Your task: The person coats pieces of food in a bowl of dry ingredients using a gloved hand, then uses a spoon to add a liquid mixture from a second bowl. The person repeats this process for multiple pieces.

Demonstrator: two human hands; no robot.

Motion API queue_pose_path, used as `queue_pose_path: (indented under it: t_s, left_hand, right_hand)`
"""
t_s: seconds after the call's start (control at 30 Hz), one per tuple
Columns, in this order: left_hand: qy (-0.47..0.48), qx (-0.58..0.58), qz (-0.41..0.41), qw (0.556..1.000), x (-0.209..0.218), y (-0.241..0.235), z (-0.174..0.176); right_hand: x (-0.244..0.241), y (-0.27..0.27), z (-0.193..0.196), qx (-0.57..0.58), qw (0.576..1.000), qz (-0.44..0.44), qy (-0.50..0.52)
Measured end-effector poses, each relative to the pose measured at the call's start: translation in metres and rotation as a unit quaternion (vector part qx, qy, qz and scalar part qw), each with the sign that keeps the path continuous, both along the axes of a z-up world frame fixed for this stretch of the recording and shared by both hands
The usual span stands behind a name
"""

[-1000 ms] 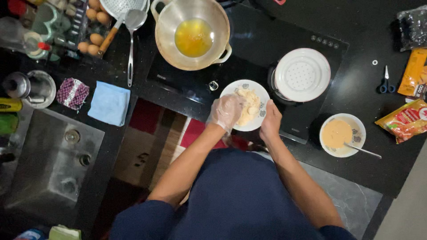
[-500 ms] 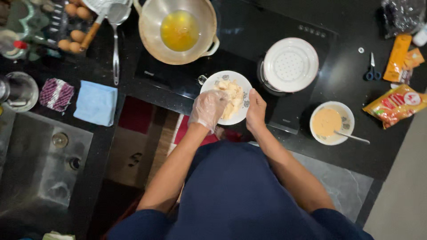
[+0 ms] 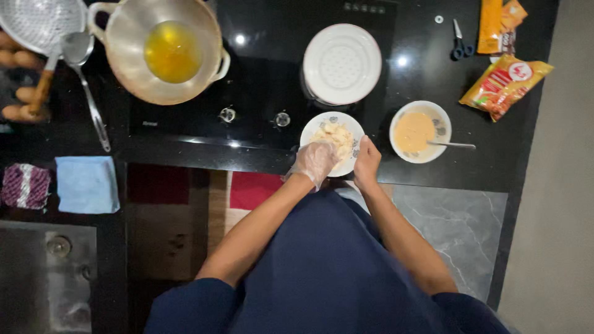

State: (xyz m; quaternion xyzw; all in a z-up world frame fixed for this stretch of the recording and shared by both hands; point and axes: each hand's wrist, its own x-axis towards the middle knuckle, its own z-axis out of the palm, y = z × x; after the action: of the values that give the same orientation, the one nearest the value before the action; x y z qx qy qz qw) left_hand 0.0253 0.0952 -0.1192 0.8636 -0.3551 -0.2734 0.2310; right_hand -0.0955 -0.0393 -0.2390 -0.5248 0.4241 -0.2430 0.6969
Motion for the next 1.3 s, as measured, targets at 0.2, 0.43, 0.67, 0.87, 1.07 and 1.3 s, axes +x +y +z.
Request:
queue_pose_path:
  t_s: [0.2, 0.43, 0.67, 0.87, 1.07, 1.3]
  left_hand:
    - [-0.036, 0.021, 0.007, 0.999, -0.016, -0.045, -0.018]
    - [0.03, 0.057, 0.173, 0.983, -0.024, -0.064, -0.023]
    - [0.021, 0.003, 0.265, 0.964, -0.027, -0.055, -0.031]
    - [-0.052, -0.019, 0.316, 0.947, -0.036, -0.05, -0.06]
    - [0.037, -0.04, 0.437, 0.898, -0.039, -0.06, -0.084]
    - [-0.015, -0.025, 0.379, 0.925, -0.035, -0.064, -0.092]
  right_hand:
    - [-0.014, -0.032, -0.028, -0.06, 0.998, -0.009, 0.023]
    - [0.0, -0.043, -0.021, -0.093, 0.993, 0.038, 0.061]
    - [0.004, -0.057, -0.008, -0.062, 0.991, 0.116, 0.033]
    - [-0.005, -0.075, 0.003, -0.005, 0.98, 0.196, 0.044]
    - [-0.034, -0.095, 0.034, -0.026, 0.962, 0.252, 0.101]
    - [-0.055, -0.09, 0.087, -0.033, 0.931, 0.362, 0.018]
